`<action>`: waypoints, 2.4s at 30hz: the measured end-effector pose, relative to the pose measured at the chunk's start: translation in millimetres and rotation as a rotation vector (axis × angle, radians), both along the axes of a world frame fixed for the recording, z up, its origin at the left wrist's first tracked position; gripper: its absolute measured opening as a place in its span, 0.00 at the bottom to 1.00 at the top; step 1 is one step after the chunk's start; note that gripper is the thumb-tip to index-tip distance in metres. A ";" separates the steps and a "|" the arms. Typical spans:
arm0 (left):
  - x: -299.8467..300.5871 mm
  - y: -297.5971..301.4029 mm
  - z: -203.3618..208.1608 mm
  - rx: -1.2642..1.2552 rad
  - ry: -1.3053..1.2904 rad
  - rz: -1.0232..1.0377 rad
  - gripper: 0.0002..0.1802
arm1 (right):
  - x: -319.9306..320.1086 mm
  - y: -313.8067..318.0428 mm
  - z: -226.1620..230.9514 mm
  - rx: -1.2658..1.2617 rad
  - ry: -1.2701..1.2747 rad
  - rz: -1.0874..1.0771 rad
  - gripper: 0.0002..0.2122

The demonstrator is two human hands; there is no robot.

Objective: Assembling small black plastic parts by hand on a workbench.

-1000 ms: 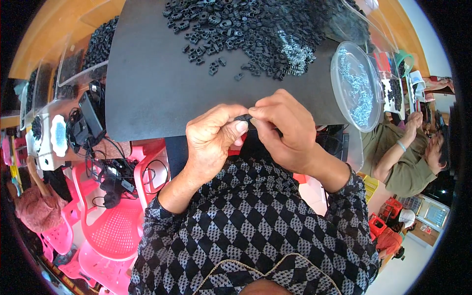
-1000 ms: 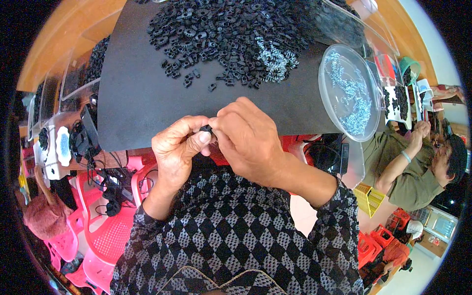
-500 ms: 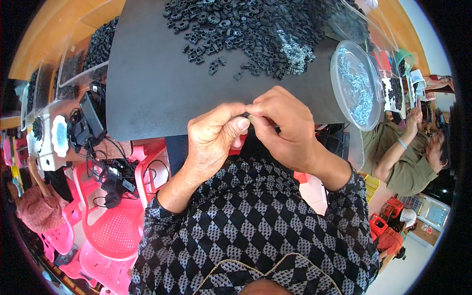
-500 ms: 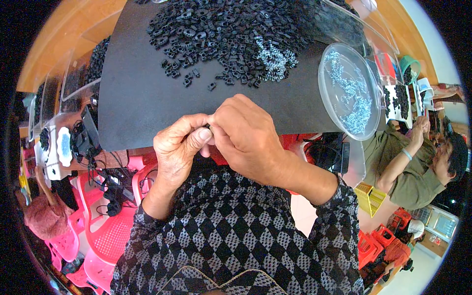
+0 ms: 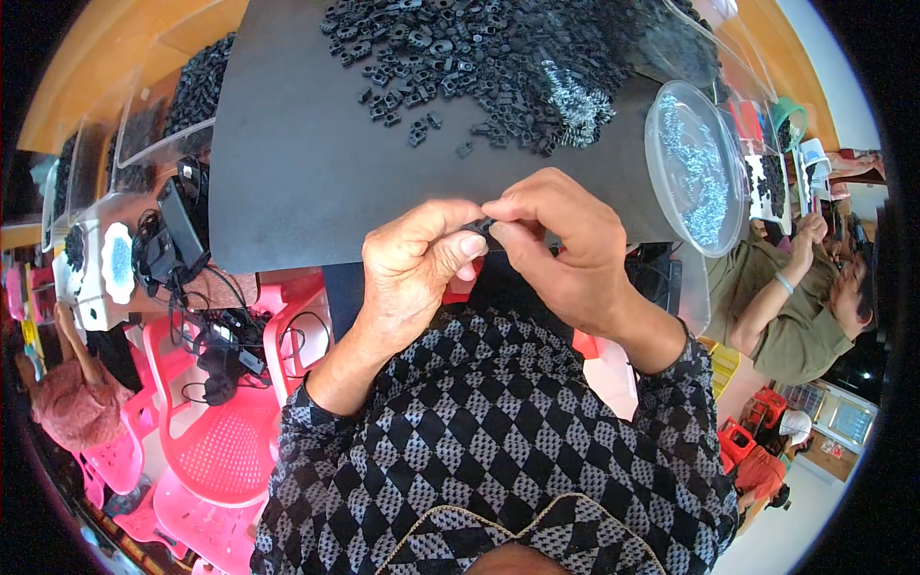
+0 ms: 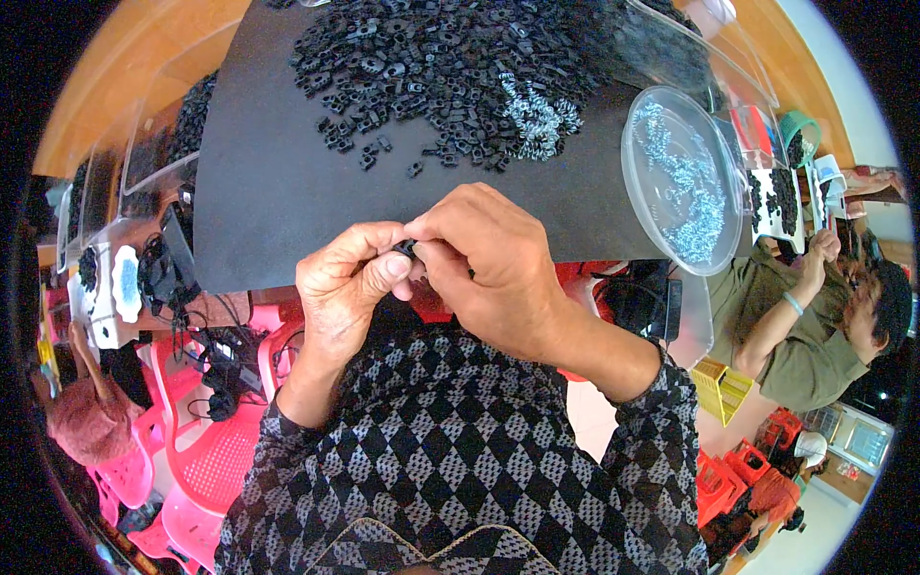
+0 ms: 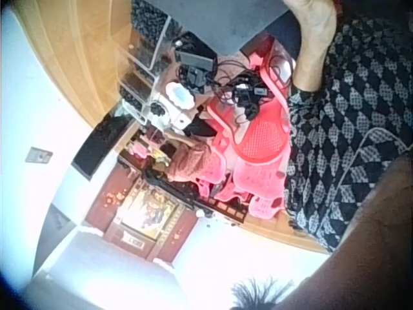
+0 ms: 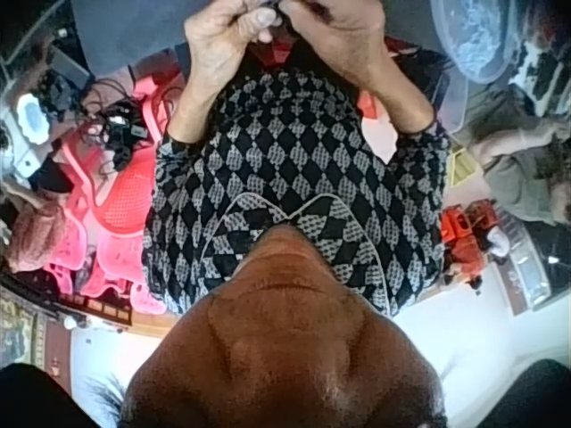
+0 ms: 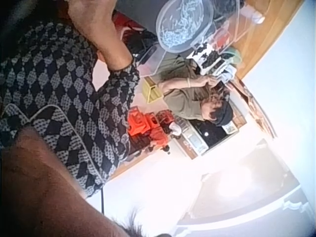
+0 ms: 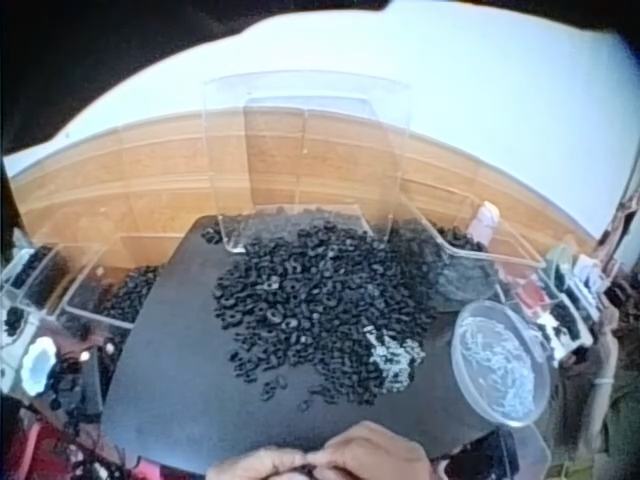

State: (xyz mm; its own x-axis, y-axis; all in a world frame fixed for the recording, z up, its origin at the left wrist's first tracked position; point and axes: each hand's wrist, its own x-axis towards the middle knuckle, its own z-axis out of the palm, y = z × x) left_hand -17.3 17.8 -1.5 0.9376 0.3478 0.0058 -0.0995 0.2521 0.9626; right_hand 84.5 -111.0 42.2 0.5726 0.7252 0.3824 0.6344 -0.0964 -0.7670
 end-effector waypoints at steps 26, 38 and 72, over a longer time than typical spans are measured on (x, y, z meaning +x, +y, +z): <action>3.2 -0.4 2.6 0.093 -0.087 0.053 0.09 | 2.4 -3.7 13.8 -0.039 0.213 -0.016 0.09; 2.4 2.1 -5.7 0.284 -0.136 0.074 0.11 | 1.1 5.8 3.6 0.010 -0.307 0.050 0.11; 2.0 1.0 6.6 -0.171 0.054 0.014 0.09 | -4.5 -3.2 -3.4 -0.015 -0.204 0.075 0.11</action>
State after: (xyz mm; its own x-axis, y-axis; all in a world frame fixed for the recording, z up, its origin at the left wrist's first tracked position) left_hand -15.3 18.9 5.2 0.9299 0.3526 -0.1049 -0.0535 0.4116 0.9098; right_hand 79.9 -114.2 38.8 0.4284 0.7696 0.4734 0.7821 -0.0535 -0.6208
